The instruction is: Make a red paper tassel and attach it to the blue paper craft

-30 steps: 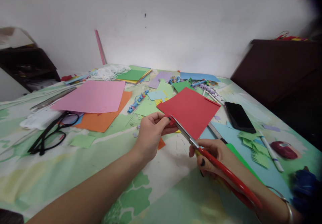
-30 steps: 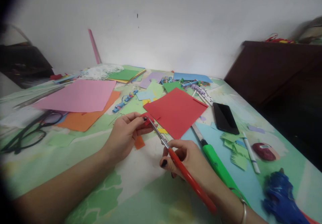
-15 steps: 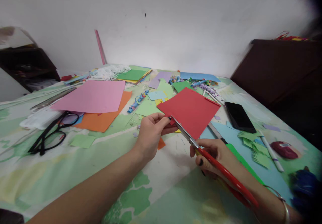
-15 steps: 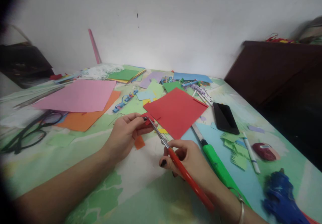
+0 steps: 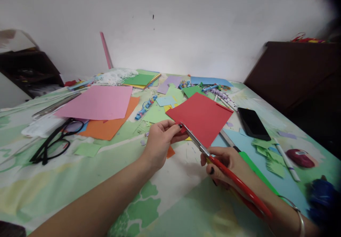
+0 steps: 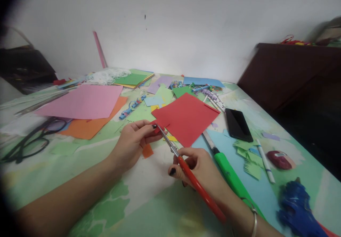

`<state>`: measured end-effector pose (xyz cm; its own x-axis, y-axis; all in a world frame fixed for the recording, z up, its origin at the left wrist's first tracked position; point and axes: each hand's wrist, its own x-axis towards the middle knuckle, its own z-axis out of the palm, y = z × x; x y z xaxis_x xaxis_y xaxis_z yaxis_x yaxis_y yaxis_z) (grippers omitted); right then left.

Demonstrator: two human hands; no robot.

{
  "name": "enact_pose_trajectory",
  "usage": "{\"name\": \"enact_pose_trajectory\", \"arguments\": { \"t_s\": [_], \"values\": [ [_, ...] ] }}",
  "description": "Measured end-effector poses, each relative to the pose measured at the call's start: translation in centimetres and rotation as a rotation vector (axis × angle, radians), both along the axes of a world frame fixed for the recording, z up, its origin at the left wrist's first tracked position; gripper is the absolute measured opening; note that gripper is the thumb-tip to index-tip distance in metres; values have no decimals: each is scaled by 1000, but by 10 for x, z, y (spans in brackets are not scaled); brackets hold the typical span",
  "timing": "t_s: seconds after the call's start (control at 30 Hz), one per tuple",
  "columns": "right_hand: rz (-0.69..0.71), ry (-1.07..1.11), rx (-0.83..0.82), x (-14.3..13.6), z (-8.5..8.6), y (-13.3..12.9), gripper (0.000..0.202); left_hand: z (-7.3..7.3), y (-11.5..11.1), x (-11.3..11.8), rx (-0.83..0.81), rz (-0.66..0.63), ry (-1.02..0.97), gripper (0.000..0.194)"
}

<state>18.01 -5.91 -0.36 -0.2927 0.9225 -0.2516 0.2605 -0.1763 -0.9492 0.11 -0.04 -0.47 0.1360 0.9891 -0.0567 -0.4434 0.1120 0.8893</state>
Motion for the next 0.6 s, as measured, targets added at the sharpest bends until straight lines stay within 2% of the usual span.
{"name": "enact_pose_trajectory", "arguments": {
  "t_s": [0.6],
  "values": [
    [-7, 12, 16, 2, -2, 0, 48, 0, 0, 1, -8, -8, -26, 10]
  ]
}}
